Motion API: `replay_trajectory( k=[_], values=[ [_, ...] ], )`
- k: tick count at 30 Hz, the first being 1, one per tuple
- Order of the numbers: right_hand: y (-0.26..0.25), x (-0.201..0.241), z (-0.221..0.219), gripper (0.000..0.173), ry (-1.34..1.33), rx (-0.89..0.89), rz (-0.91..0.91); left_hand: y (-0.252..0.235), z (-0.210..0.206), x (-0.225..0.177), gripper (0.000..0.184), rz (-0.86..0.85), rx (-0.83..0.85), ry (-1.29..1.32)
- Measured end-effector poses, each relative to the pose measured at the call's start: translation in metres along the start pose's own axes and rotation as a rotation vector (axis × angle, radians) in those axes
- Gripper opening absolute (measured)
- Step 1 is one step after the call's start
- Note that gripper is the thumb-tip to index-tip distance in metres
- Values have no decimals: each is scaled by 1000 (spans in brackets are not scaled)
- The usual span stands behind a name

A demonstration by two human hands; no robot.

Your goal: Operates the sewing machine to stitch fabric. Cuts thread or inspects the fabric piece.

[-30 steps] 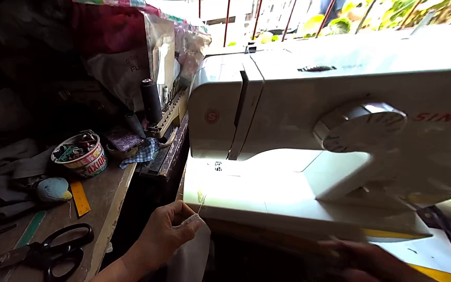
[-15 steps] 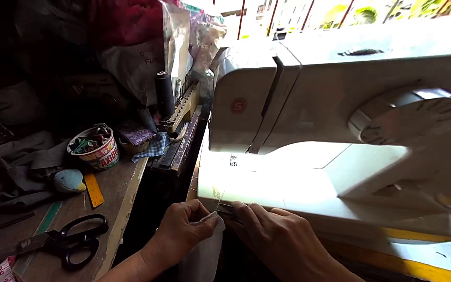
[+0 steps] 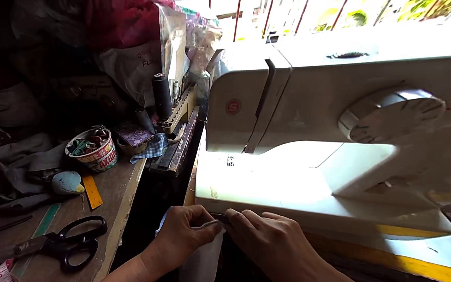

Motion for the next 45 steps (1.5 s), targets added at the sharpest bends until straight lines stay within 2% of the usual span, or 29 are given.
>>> replay_trajectory(
  k=[3,5,7,10,13,16,18,20,24,27,30,34,37,40,45],
  values=[
    [12,0,1,29,-455,-15,-261,1,1,0,12,-9,87,38],
    [25,2,0,32,-819,28,-443,3,0,-1,10,25,125,108],
    [36,10,-3,29,-1059,70,-577,4,-3,0,7,57,150,177],
    [44,23,-7,14,-1212,17,-660,3,-7,4,6,57,179,197],
    [50,26,-3,11,-1351,-36,-672,-3,-8,18,10,-62,360,117],
    [60,27,0,9,-1454,-35,-701,-10,-10,35,23,-218,521,45],
    [67,29,3,7,-1483,-34,-728,-11,-12,41,21,-222,560,89],
    [70,31,6,6,-1503,-51,-748,-9,-14,43,11,-198,548,189],
    [75,30,7,7,-1548,-97,-763,1,-21,34,13,-270,361,269],
    [80,28,8,10,-1438,-22,-742,6,-26,27,14,-239,250,207],
    [86,22,13,17,-1234,62,-711,8,-25,23,14,-186,307,147],
    [90,12,25,20,-1020,21,-695,8,-25,15,13,-29,423,36],
    [87,9,22,18,-1002,20,-593,9,-26,13,13,66,459,-32],
    [85,14,9,17,-1015,80,-518,9,-28,13,16,73,475,-91],
    [80,22,-7,14,-955,138,-509,8,-30,18,17,108,527,-104]
  ],
)
Point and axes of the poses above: each hand's wrist, its own y-axis away from the middle knuckle, its own z-axis out of the back of the hand, x = y × z, the point moved 1 cm from there along -y, towards the middle knuckle, and after that the axes turned 9 degrees about -y, right-handed, at the moved point
